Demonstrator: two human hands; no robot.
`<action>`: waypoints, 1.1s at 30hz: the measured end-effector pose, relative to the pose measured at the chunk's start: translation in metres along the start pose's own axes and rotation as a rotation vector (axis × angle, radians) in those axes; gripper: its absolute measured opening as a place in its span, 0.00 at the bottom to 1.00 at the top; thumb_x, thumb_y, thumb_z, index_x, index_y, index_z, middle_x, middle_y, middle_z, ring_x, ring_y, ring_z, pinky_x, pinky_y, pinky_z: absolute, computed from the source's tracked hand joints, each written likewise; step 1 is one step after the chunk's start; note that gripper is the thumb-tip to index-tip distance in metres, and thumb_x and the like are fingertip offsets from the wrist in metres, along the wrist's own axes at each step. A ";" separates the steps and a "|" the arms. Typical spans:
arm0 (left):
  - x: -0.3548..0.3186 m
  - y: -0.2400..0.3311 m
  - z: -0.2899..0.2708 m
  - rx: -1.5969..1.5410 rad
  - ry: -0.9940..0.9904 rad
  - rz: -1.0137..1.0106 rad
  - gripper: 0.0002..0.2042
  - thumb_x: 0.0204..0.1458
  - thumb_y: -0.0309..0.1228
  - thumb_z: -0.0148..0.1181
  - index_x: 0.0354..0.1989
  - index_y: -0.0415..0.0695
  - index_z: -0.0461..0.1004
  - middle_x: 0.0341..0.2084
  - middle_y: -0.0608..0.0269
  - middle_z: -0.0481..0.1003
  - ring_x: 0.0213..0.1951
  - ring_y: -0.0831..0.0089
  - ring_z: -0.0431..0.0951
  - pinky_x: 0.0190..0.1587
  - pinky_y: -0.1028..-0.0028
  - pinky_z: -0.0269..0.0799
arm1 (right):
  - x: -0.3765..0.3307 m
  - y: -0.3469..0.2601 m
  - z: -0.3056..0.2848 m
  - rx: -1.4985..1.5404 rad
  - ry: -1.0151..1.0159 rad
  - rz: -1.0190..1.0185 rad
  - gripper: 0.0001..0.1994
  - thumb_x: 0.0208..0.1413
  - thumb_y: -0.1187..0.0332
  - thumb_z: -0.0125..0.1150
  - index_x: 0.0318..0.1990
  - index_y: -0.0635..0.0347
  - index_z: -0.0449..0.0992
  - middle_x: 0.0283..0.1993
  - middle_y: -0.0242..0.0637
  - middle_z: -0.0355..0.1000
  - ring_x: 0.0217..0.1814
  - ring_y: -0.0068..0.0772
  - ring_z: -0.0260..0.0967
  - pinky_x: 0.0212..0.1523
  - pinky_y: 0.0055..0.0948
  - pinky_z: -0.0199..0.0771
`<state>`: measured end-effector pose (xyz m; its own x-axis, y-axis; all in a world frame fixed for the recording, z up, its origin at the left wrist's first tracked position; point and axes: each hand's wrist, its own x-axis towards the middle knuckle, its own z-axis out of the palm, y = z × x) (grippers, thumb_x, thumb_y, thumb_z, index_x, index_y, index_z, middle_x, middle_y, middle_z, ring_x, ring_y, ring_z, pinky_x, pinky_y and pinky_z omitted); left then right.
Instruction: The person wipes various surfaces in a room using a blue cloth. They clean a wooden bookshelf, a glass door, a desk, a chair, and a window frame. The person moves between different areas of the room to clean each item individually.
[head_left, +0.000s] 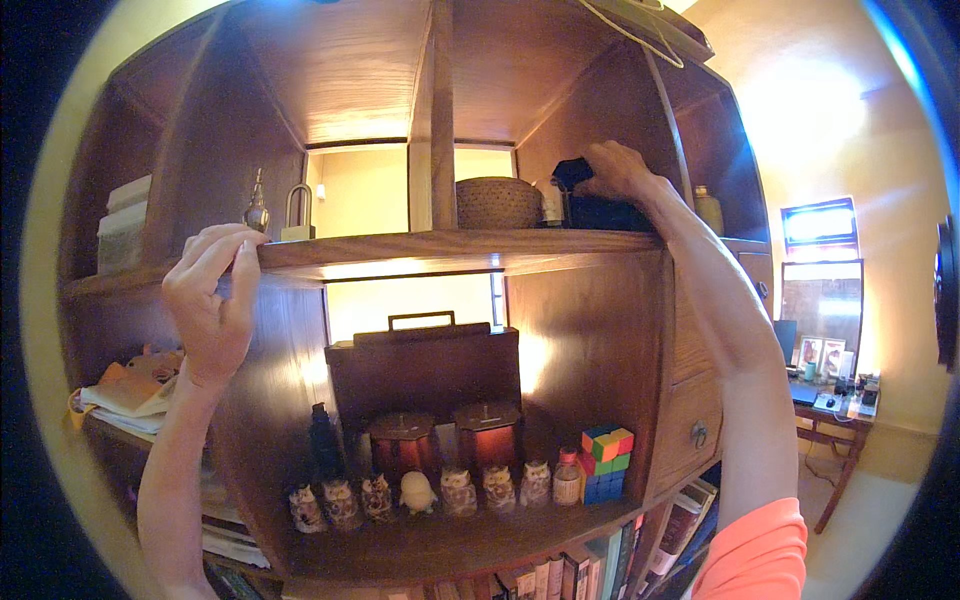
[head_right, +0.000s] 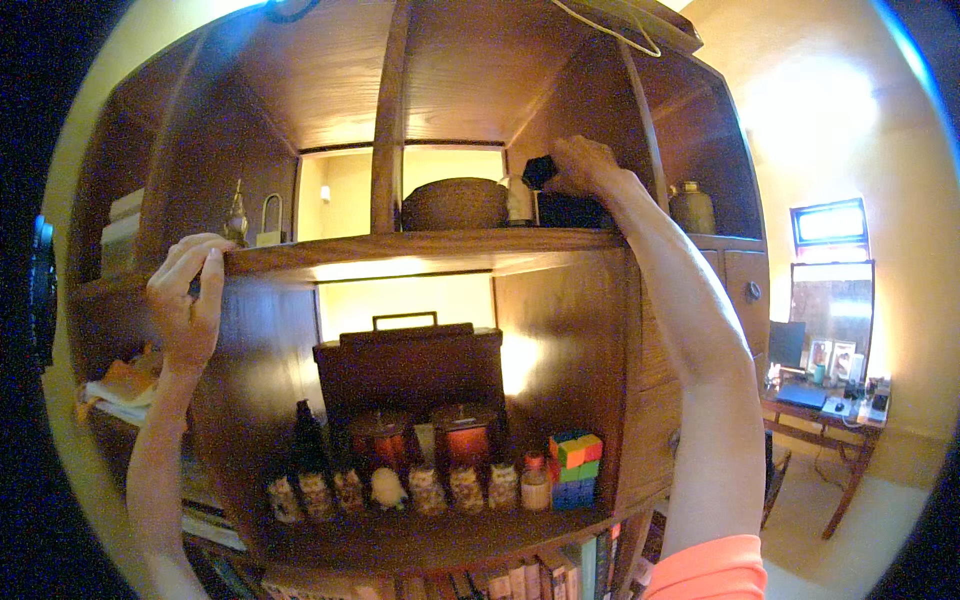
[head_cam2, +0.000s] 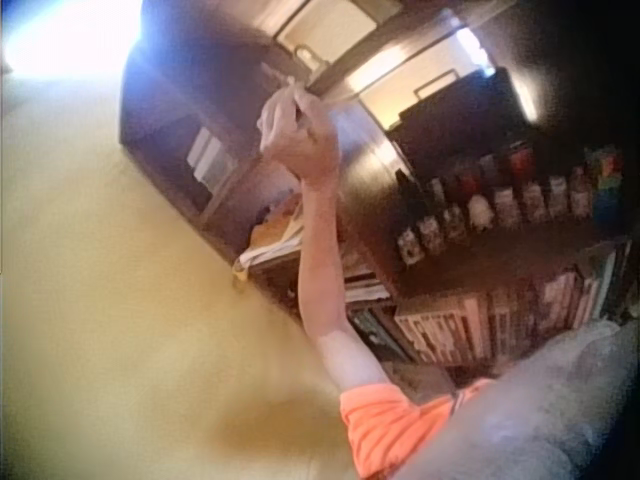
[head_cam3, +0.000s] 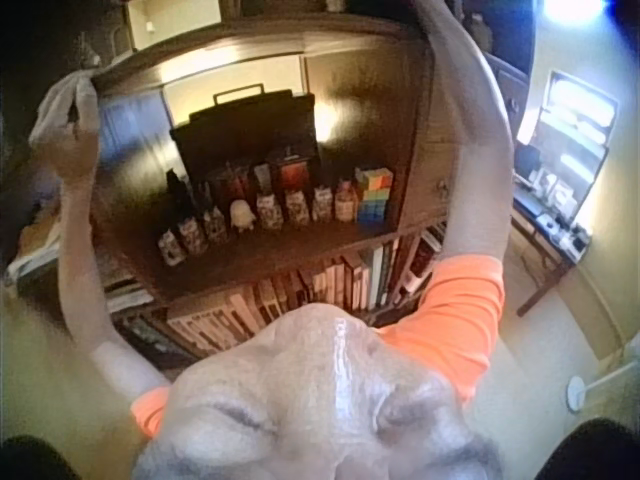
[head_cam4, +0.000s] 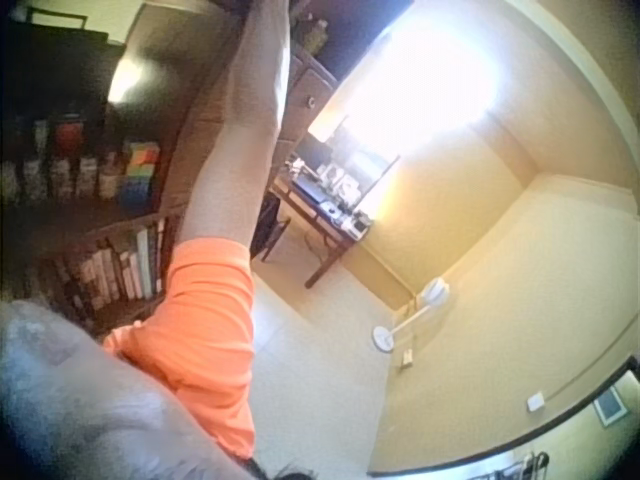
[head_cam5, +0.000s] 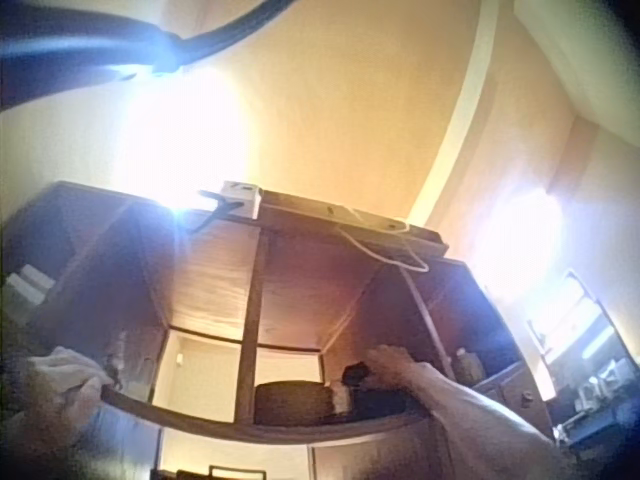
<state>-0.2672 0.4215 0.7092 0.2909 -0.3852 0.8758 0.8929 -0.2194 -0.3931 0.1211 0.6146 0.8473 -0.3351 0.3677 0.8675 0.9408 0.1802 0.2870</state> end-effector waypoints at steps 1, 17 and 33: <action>0.000 -0.001 0.000 0.003 0.002 0.005 0.07 0.48 0.21 0.52 0.27 0.34 0.77 0.28 0.52 0.78 0.32 0.63 0.77 0.38 0.71 0.70 | -0.001 -0.002 -0.001 -0.018 0.013 -0.010 0.18 0.42 0.58 0.68 0.37 0.62 0.77 0.41 0.52 0.75 0.46 0.54 0.72 0.47 0.48 0.72; -0.010 -0.008 0.006 0.032 0.026 -0.022 0.07 0.49 0.22 0.53 0.28 0.34 0.77 0.29 0.52 0.78 0.34 0.61 0.78 0.41 0.69 0.71 | -0.054 0.034 -0.053 0.247 1.097 0.207 0.27 0.50 0.46 0.60 0.45 0.62 0.73 0.39 0.52 0.75 0.42 0.56 0.72 0.44 0.45 0.71; 0.003 0.014 -0.007 0.241 0.030 -0.082 0.10 0.54 0.21 0.48 0.41 0.37 0.74 0.41 0.55 0.76 0.47 0.64 0.75 0.53 0.71 0.65 | -0.122 0.138 -0.012 0.489 -0.092 -0.152 0.15 0.46 0.72 0.61 0.45 0.60 0.77 0.37 0.43 0.77 0.37 0.33 0.71 0.43 0.32 0.70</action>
<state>-0.2563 0.4113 0.7049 0.2072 -0.4019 0.8919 0.9702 -0.0325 -0.2401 0.2928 0.5839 0.7855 -0.4898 0.3787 0.7853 0.7548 0.6350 0.1646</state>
